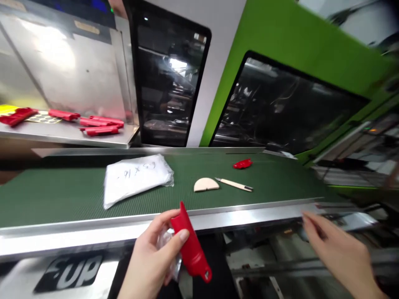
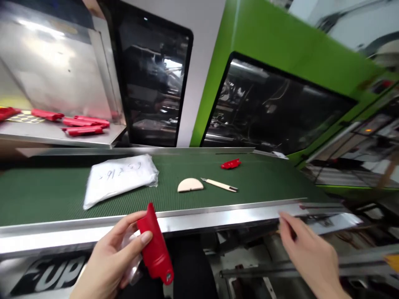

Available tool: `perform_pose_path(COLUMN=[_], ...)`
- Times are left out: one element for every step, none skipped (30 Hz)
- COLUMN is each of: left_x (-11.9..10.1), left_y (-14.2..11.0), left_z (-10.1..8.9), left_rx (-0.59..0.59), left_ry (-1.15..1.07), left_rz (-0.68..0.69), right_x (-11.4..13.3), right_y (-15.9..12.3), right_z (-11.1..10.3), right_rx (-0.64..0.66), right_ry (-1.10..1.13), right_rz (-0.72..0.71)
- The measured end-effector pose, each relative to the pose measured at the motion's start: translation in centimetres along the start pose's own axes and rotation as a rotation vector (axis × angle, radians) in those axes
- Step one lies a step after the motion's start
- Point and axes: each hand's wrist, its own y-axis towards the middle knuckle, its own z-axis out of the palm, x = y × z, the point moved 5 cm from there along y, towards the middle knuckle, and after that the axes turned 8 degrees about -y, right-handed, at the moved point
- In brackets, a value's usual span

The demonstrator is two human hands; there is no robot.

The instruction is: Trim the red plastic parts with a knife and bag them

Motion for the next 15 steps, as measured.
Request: perform_pose_path(left_x=[-0.1, -0.1, 0.0, 0.0, 0.2, 0.3, 0.5, 0.6, 0.8, 0.9, 1.1, 1.3, 1.5, 1.7, 2.0], left_y=[-0.1, -0.3, -0.4, -0.5, -0.6, -0.7, -0.7, -0.8, -0.8, -0.8, -0.8, -0.8, -0.8, -0.8, -0.8], left_z=[0.0, 0.0, 0.0, -0.1, -0.2, -0.4, -0.5, -0.5, -0.6, -0.6, -0.7, -0.7, -0.6, -0.6, -0.5], left_rx=[0.013, 0.021, 0.022, 0.018, 0.014, 0.012, 0.012, 0.014, 0.018, 0.024, 0.030, 0.037, 0.045, 0.054, 0.064], left_ry=[0.017, 0.026, 0.025, 0.018, 0.007, -0.006, -0.016, -0.024, -0.033, -0.046, -0.065, -0.086, -0.110, -0.134, -0.158], left_rz=[0.004, 0.000, -0.010, -0.024, -0.036, -0.047, -0.055, -0.061, -0.063, -0.065, -0.066, -0.069, -0.074, -0.083, -0.094], right_x=[2.2, 4.4, 6.4, 8.3, 9.9, 11.2, 12.2, 12.8, 13.2, 13.4, 13.5, 13.5, 13.6, 13.6, 13.7], right_y=[1.4, 2.9, 4.3, 5.6, 6.8, 7.6, 8.3, 8.7, 8.9, 9.1, 9.1, 9.1, 9.0, 9.0, 9.1], right_z=[1.4, 2.9, 4.3, 5.7, 7.0, 8.1, 9.1, 9.9, 10.5, 11.1, 11.5, 11.8, 12.1, 12.3, 12.4], right_rx=[0.030, 0.083, 0.147, 0.215, 0.279, 0.332, 0.373, 0.399, 0.412, 0.415, 0.413, 0.408, 0.400, 0.392, 0.381], right_ry=[0.028, 0.066, 0.106, 0.146, 0.180, 0.208, 0.227, 0.238, 0.242, 0.239, 0.235, 0.231, 0.230, 0.231, 0.236], right_rz=[-0.047, -0.112, -0.194, -0.282, -0.370, -0.449, -0.511, -0.552, -0.572, -0.575, -0.569, -0.555, -0.541, -0.525, -0.506])
